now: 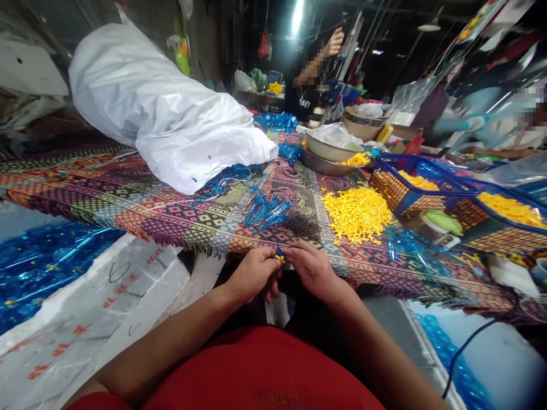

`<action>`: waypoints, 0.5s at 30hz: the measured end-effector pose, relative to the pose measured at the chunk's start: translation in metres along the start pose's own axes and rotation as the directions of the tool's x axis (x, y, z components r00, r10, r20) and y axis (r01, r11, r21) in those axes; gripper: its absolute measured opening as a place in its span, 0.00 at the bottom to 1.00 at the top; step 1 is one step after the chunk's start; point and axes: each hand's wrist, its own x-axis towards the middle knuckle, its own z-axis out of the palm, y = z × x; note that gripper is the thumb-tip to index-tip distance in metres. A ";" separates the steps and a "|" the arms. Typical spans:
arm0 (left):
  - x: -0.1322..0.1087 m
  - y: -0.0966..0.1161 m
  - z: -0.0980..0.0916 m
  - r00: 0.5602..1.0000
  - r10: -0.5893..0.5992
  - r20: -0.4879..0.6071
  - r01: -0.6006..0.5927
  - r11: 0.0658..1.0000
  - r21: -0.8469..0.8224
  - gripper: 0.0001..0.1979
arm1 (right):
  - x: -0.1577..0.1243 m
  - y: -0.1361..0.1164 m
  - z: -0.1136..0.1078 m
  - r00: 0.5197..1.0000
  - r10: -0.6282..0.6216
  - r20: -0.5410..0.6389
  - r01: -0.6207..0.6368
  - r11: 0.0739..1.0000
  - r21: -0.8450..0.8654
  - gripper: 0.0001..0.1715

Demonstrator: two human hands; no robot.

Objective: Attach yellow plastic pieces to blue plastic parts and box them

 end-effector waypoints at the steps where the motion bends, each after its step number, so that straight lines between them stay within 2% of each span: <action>1: 0.001 -0.002 0.001 1.000 0.008 -0.002 -0.008 1.000 -0.017 0.05 | 0.000 0.000 0.001 1.000 0.017 -0.019 -0.017 1.000 0.027 0.13; 4: 0.004 -0.008 0.003 0.997 0.064 -0.051 -0.067 0.996 -0.051 0.05 | 0.001 0.001 0.005 0.998 0.058 -0.039 -0.055 0.996 0.076 0.12; 8: 0.006 -0.009 0.005 0.984 0.109 -0.144 -0.108 0.994 0.011 0.06 | 0.001 -0.001 0.006 0.991 0.079 -0.109 -0.078 0.997 0.013 0.12; 12: 0.004 -0.002 0.008 0.967 0.145 -0.209 -0.119 0.984 0.130 0.07 | -0.001 -0.006 0.007 0.998 0.035 -0.049 -0.039 0.997 -0.073 0.14; 15: 0.003 0.000 0.011 0.969 0.167 -0.180 -0.152 0.984 0.094 0.06 | -0.001 -0.008 0.006 0.999 0.020 -0.033 -0.024 0.990 -0.137 0.13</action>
